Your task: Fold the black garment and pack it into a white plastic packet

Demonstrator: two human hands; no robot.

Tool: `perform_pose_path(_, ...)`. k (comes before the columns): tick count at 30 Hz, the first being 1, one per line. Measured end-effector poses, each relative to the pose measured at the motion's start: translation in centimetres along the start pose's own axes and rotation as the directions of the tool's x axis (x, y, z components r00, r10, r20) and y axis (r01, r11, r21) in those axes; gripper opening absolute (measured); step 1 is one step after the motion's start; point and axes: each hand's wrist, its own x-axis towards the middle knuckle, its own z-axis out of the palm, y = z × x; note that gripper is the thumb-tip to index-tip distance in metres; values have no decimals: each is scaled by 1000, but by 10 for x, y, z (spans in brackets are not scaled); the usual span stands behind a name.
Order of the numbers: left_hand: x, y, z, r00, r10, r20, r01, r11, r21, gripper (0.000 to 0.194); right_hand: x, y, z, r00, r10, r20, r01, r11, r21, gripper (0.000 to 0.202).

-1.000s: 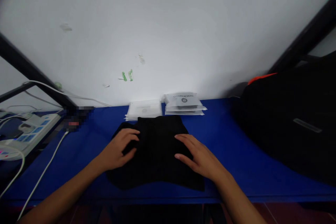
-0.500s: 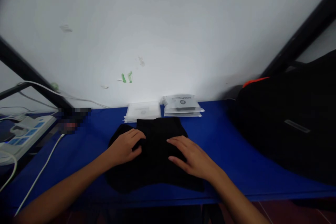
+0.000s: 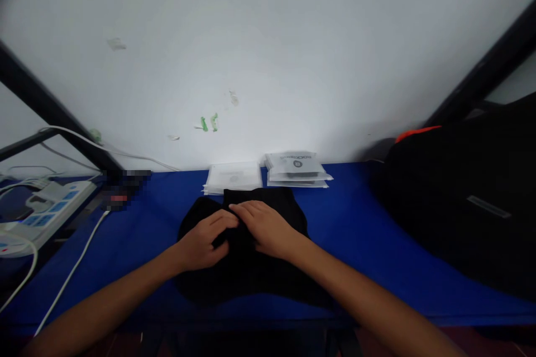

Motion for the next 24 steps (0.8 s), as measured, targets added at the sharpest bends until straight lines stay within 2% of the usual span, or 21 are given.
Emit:
perform_pose_path(2, 1, 3, -9, 997, 48, 67, -44, 997, -69, 28, 3, 1, -1, 997, 15, 81, -14, 1000, -21, 58)
perform_pose_path(5, 7, -9, -24, 999, 21, 45, -18, 996, -87, 24, 1, 1, -1, 990, 23, 136, -11, 996, -92, 41)
perform_pose_path(8, 19, -47, -36, 996, -90, -29, 92, 991, 97, 18, -4, -1, 0, 991, -41, 126, 58, 990, -126, 39)
perform_pose_path(11, 31, -97, -40, 977, -212, 22, 195, 930, 311, 22, -9, -2, 1, 994, -76, 77, 89, 981, -173, 33)
perform_pose_path(13, 37, -123, -42, 967, -249, 49, 218, 914, 342, 21, -11, -1, 1, 997, -69, 46, 77, 973, -219, 28)
perform_pose_path(15, 41, -137, -43, 959, -270, 81, 228, 911, 344, 20, -12, 2, 0, 998, -52, 33, 58, 965, -257, 23)
perform_pose_path(18, 43, -143, -45, 945, -297, 136, 235, 907, 349, 18, -13, 7, -2, 999, -18, 39, 29, 959, -281, 20)
perform_pose_path(21, 42, -138, -47, 935, -312, 167, 229, 894, 385, 19, -12, 12, -1, 998, 30, 50, -15, 962, -272, 21)
perform_pose_path(24, 38, -130, -50, 935, -305, 181, 201, 877, 436, 22, -13, 15, 1, 999, 27, 35, -20, 979, -202, 28)
